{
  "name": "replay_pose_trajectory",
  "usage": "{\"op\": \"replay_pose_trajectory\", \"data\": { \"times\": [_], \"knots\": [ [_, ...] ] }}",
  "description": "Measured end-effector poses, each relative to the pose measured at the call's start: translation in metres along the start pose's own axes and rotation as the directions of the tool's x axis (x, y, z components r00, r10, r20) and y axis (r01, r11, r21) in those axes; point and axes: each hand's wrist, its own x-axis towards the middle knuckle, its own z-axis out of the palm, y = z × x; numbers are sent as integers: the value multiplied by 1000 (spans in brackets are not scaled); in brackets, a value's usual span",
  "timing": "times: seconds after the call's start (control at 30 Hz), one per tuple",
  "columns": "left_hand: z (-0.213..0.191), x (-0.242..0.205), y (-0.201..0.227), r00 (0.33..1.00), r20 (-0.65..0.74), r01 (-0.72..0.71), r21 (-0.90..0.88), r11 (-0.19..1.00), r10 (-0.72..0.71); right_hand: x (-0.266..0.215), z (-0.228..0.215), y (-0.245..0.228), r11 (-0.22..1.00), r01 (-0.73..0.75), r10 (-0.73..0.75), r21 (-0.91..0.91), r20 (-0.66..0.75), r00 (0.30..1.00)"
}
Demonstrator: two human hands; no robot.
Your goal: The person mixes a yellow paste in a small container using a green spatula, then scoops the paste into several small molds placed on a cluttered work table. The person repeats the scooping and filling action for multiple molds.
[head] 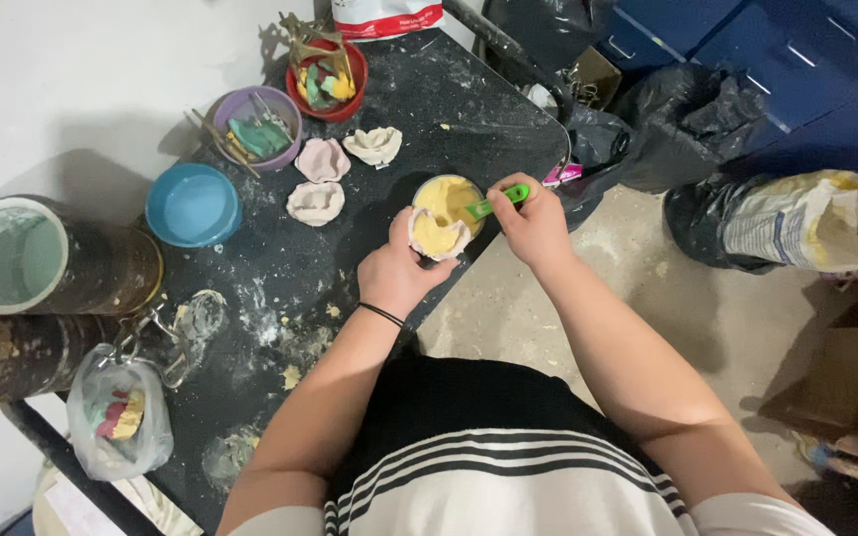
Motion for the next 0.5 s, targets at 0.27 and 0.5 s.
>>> {"op": "replay_pose_trajectory", "data": {
  "times": [0.27,0.5],
  "knots": [
    [-6,4,3,999,-17,-31,18,999,31,-1,0,-3,999,-29,29,-18,-16,999],
    [3,3,-3,997,-53,-54,27,998,56,-4,0,3,999,-34,34,12,-10,999]
  ]
}}
